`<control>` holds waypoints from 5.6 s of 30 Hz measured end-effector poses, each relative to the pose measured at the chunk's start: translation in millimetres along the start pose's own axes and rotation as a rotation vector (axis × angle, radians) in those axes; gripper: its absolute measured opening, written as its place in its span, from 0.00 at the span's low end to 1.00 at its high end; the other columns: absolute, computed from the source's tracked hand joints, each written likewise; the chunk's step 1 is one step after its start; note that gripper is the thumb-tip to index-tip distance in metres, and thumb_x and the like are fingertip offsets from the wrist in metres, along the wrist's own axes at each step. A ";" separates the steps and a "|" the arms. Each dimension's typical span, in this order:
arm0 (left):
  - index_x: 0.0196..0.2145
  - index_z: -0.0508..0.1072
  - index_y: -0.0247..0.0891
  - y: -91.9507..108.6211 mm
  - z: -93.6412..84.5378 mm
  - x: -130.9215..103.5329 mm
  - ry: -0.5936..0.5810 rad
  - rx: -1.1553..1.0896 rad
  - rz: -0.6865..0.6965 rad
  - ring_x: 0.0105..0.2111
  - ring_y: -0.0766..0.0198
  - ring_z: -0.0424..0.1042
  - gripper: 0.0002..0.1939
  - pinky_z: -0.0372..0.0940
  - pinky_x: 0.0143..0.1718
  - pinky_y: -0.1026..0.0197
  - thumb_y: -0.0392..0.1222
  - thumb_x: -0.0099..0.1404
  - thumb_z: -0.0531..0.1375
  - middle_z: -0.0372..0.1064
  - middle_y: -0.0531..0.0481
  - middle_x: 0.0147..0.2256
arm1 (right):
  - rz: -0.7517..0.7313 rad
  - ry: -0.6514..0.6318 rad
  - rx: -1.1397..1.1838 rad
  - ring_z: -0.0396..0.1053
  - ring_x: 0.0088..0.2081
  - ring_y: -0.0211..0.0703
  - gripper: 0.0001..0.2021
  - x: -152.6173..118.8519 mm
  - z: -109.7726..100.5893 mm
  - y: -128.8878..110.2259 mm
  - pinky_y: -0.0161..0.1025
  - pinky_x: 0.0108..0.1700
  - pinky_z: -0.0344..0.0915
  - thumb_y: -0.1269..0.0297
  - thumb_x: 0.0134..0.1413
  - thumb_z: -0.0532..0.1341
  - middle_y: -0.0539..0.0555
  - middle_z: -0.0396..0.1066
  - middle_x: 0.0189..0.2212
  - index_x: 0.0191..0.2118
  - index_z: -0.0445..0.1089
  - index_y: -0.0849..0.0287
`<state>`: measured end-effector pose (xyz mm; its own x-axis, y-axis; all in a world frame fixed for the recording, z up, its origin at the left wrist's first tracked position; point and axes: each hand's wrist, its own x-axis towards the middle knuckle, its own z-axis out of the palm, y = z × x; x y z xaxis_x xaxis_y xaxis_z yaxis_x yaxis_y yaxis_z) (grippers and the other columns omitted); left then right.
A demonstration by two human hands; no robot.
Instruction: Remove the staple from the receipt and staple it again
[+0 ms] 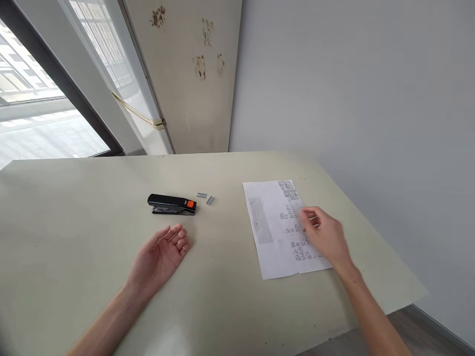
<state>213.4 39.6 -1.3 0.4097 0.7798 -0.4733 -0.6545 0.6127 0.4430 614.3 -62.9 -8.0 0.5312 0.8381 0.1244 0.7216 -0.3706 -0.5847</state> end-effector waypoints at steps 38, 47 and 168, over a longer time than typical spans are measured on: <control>0.50 0.78 0.38 16.4 -0.5 15.4 0.015 0.531 0.392 0.63 0.44 0.71 0.13 0.71 0.61 0.49 0.43 0.69 0.68 0.71 0.42 0.59 | -0.162 -0.186 0.116 0.68 0.28 0.45 0.22 9.4 73.2 -41.2 0.41 0.35 0.64 0.41 0.67 0.56 0.53 0.78 0.32 0.39 0.77 0.53; 0.53 0.77 0.44 28.1 -8.8 24.0 0.045 0.638 0.352 0.49 0.52 0.81 0.18 0.72 0.52 0.55 0.43 0.66 0.71 0.77 0.44 0.53 | -0.118 -0.226 0.182 0.72 0.31 0.47 0.22 6.7 71.3 -45.0 0.40 0.34 0.67 0.40 0.65 0.58 0.54 0.78 0.30 0.39 0.78 0.53; 0.56 0.73 0.45 114.2 10.8 68.9 -0.052 2.222 0.780 0.49 0.46 0.76 0.24 0.70 0.46 0.47 0.62 0.76 0.52 0.78 0.43 0.52 | -0.206 -0.500 0.727 0.66 0.26 0.41 0.13 -37.8 108.4 -129.4 0.39 0.29 0.64 0.50 0.66 0.60 0.50 0.71 0.26 0.40 0.73 0.54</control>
<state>173.8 164.7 24.8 0.5514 0.8253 0.1217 0.7674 -0.5591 0.3139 452.7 -3.2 -23.9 0.0455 0.9988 0.0189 0.2328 0.0078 -0.9725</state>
